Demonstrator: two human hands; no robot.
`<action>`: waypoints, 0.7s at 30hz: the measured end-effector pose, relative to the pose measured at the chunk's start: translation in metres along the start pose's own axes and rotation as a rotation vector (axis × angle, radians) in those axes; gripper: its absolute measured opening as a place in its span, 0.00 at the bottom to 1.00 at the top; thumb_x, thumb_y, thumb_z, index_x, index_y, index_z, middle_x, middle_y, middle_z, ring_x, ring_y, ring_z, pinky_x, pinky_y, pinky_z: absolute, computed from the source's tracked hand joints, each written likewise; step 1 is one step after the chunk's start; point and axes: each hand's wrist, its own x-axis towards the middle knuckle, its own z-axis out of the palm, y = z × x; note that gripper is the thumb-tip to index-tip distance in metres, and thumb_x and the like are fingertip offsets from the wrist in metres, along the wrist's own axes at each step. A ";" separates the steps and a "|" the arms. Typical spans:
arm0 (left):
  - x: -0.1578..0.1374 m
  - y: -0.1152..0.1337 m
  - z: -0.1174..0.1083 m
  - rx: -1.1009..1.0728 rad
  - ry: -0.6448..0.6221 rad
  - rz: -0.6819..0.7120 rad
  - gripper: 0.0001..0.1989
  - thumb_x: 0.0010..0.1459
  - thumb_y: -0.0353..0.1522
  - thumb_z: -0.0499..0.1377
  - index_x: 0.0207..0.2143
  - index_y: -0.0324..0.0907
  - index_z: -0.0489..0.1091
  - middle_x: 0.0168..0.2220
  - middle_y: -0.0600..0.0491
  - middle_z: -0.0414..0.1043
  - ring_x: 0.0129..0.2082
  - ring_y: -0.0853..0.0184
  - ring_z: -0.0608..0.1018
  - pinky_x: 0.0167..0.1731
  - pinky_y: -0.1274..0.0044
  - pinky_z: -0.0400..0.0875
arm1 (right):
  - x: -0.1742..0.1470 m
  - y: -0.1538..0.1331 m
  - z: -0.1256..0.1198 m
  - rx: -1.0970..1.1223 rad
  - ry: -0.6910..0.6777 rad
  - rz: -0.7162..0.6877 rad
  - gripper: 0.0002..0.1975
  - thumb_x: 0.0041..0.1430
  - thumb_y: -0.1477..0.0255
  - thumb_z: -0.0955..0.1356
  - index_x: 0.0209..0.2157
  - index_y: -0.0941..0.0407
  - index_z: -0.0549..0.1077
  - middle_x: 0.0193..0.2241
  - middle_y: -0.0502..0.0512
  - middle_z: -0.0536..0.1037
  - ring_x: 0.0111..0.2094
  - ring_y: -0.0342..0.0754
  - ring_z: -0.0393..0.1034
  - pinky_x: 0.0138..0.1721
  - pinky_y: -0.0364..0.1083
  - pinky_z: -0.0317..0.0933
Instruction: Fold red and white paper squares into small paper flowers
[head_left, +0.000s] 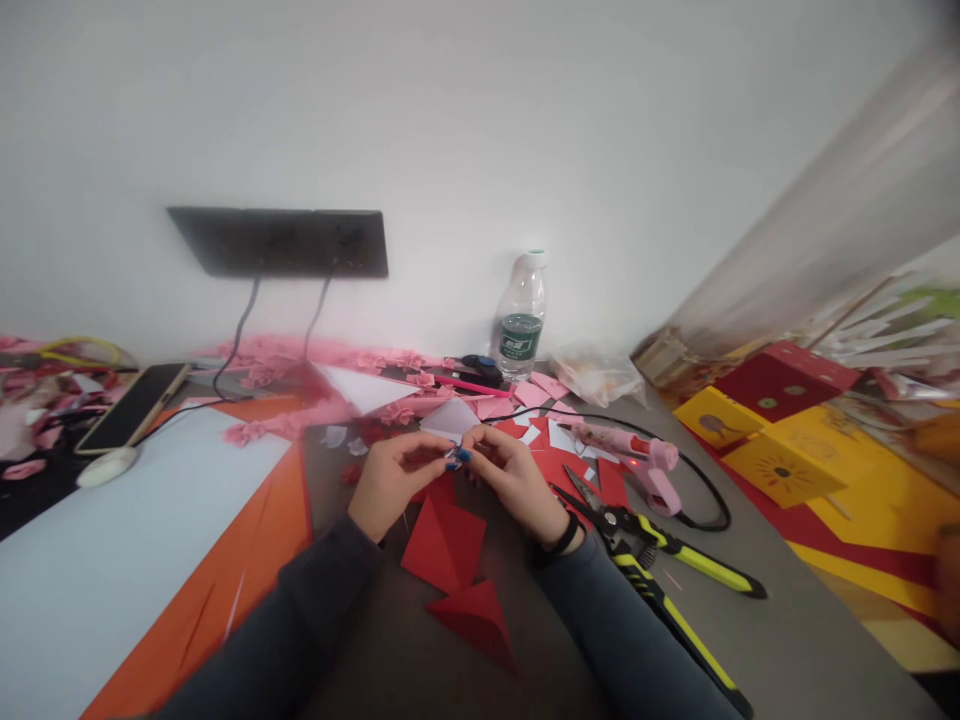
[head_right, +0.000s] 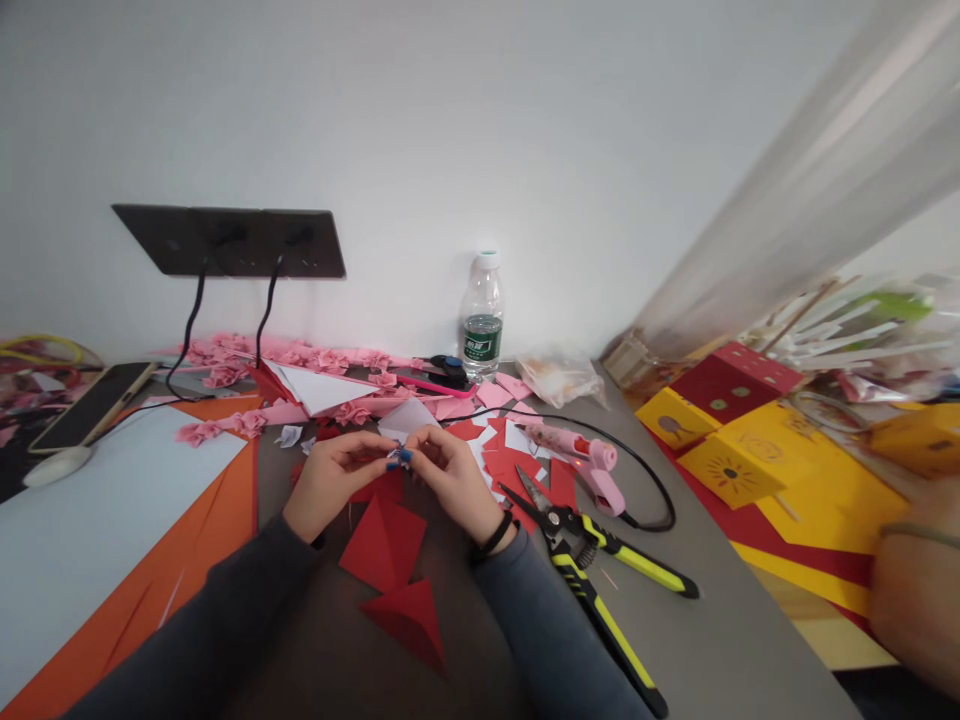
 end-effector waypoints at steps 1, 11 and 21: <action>0.000 0.000 0.000 -0.001 -0.003 0.003 0.07 0.50 0.30 0.66 0.33 0.39 0.79 0.34 0.49 0.83 0.37 0.62 0.82 0.41 0.74 0.77 | 0.000 0.001 0.000 0.051 -0.007 0.026 0.16 0.54 0.57 0.72 0.30 0.56 0.70 0.24 0.46 0.69 0.22 0.40 0.61 0.24 0.40 0.56; 0.000 0.006 -0.002 -0.018 -0.078 0.010 0.06 0.49 0.29 0.67 0.32 0.38 0.82 0.33 0.48 0.83 0.35 0.62 0.82 0.39 0.76 0.77 | -0.003 0.000 0.000 0.572 -0.133 0.258 0.16 0.51 0.69 0.77 0.34 0.53 0.66 0.26 0.43 0.68 0.21 0.37 0.59 0.24 0.38 0.54; 0.001 0.001 -0.001 -0.227 -0.036 -0.157 0.16 0.53 0.38 0.66 0.42 0.39 0.79 0.40 0.48 0.81 0.36 0.64 0.81 0.39 0.74 0.79 | -0.001 0.005 0.006 0.468 0.041 0.140 0.15 0.54 0.62 0.74 0.30 0.55 0.68 0.22 0.44 0.65 0.21 0.38 0.57 0.25 0.40 0.53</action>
